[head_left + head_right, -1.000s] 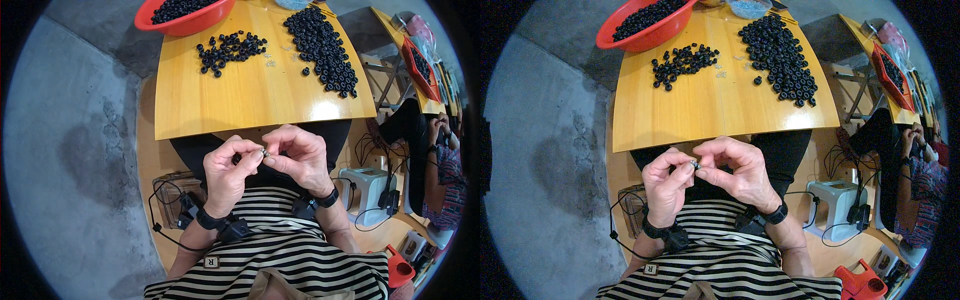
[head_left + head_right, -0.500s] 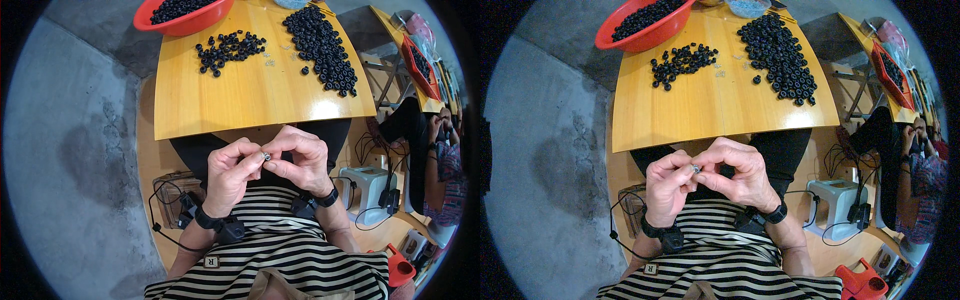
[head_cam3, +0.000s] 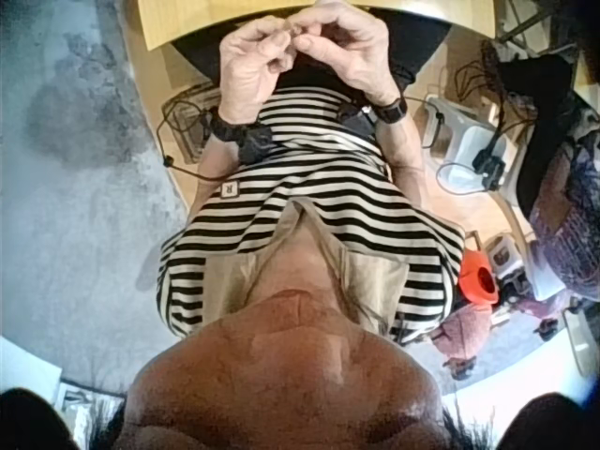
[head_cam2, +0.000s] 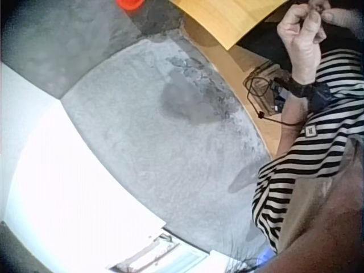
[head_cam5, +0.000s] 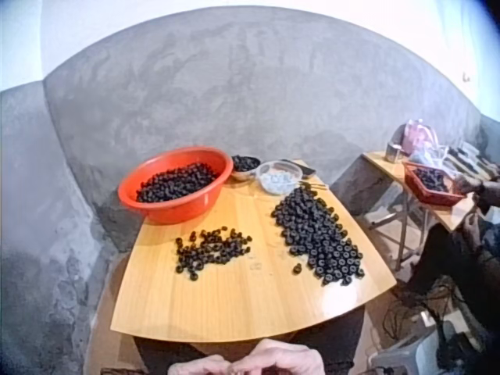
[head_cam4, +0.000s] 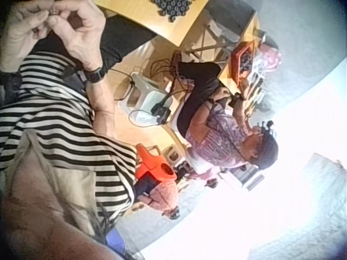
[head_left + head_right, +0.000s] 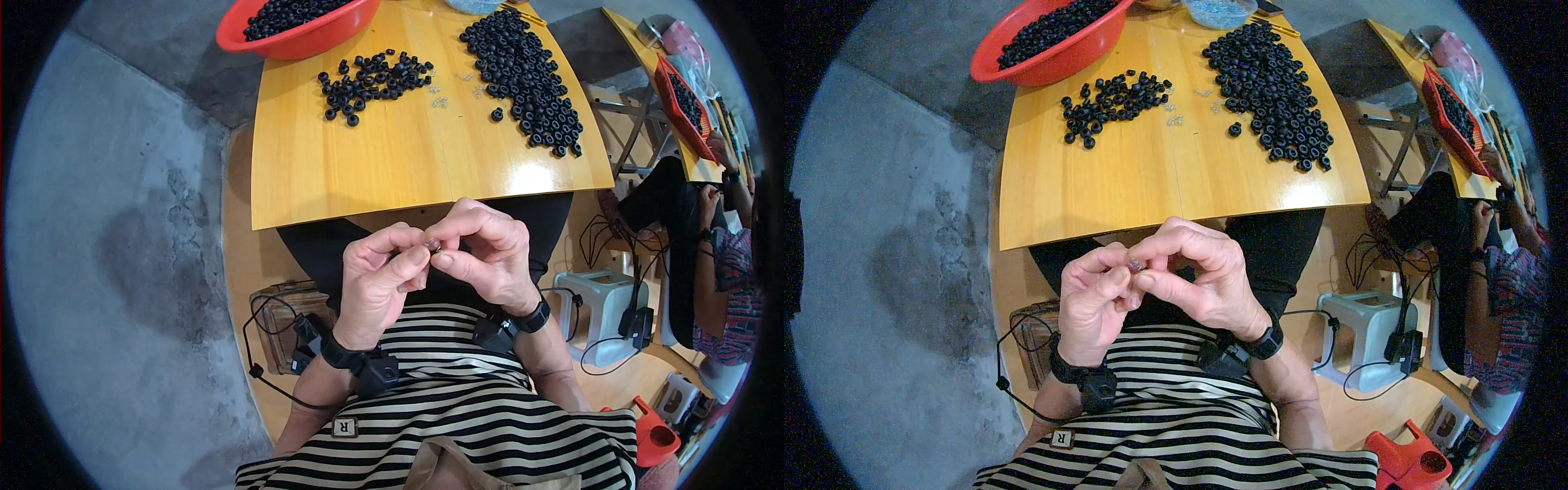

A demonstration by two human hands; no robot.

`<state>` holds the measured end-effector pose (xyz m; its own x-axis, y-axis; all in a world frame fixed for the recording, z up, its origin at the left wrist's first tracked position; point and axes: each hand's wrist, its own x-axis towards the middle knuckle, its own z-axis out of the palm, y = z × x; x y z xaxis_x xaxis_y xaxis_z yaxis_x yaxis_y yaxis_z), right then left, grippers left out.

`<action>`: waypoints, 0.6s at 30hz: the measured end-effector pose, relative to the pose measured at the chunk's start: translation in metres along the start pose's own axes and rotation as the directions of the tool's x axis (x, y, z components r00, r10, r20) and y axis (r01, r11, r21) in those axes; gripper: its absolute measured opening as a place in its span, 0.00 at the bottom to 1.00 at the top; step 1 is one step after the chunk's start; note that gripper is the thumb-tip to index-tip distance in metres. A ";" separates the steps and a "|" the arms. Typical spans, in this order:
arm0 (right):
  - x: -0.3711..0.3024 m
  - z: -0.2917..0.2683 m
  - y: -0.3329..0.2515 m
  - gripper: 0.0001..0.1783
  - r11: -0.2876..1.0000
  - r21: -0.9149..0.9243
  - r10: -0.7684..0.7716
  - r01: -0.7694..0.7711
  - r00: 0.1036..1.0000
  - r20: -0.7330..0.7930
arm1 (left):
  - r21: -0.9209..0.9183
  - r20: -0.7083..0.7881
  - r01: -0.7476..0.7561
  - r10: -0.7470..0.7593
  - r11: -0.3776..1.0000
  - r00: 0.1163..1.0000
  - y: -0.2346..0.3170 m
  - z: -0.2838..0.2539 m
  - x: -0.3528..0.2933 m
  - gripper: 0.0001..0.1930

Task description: Manually assembling small black plastic components by inserting metal or plastic inserts into caps.

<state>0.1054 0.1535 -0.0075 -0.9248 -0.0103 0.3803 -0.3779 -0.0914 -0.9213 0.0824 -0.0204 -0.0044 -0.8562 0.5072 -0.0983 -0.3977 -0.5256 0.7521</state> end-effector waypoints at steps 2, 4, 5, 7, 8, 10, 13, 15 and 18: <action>-0.001 0.000 0.000 0.11 0.989 0.135 0.057 -0.053 0.998 -0.024 | -0.018 0.027 -0.016 0.017 1.000 0.999 -0.002 -0.002 0.001 0.07; 0.004 -0.004 -0.001 0.10 0.998 -0.008 0.058 -0.060 0.990 -0.131 | 0.001 0.065 -0.048 0.047 0.999 0.997 -0.003 -0.006 0.003 0.09; 0.009 -0.008 0.001 0.10 0.995 -0.080 0.049 -0.064 0.983 -0.178 | 0.008 0.051 -0.050 0.050 0.999 0.997 -0.005 -0.010 0.004 0.09; 0.026 -0.020 0.008 0.10 0.845 -0.504 0.054 -0.180 0.966 -0.254 | 0.026 0.031 -0.043 0.042 0.999 0.999 -0.008 -0.013 0.005 0.08; 0.038 -0.029 0.016 0.10 0.791 -0.579 0.045 -0.195 0.964 -0.263 | 0.032 -0.006 -0.020 0.021 0.999 1.000 -0.007 -0.010 0.005 0.08; 0.055 -0.047 0.043 0.11 0.668 -0.716 -0.004 -0.201 0.962 -0.274 | 0.046 -0.079 0.022 -0.018 0.999 0.997 -0.006 -0.004 0.008 0.07; 0.072 -0.062 0.064 0.11 0.479 -0.852 -0.063 -0.214 0.959 -0.277 | 0.053 -0.090 0.063 -0.058 0.997 0.994 -0.008 -0.006 0.010 0.07; 0.077 -0.064 0.068 0.11 0.390 -0.886 -0.045 -0.252 0.955 -0.292 | 0.062 -0.087 0.074 -0.068 0.995 0.994 -0.009 -0.008 0.010 0.08; 0.079 -0.065 0.075 0.11 0.394 -0.884 -0.089 -0.252 0.947 -0.310 | 0.070 -0.084 0.082 -0.076 0.994 0.994 -0.010 -0.011 0.011 0.09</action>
<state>0.0014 0.2110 -0.0522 -0.8554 0.3071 0.4172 0.0453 0.8466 -0.5303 0.0729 -0.0174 -0.0200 -0.8483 0.4863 -0.2097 -0.4425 -0.4334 0.7851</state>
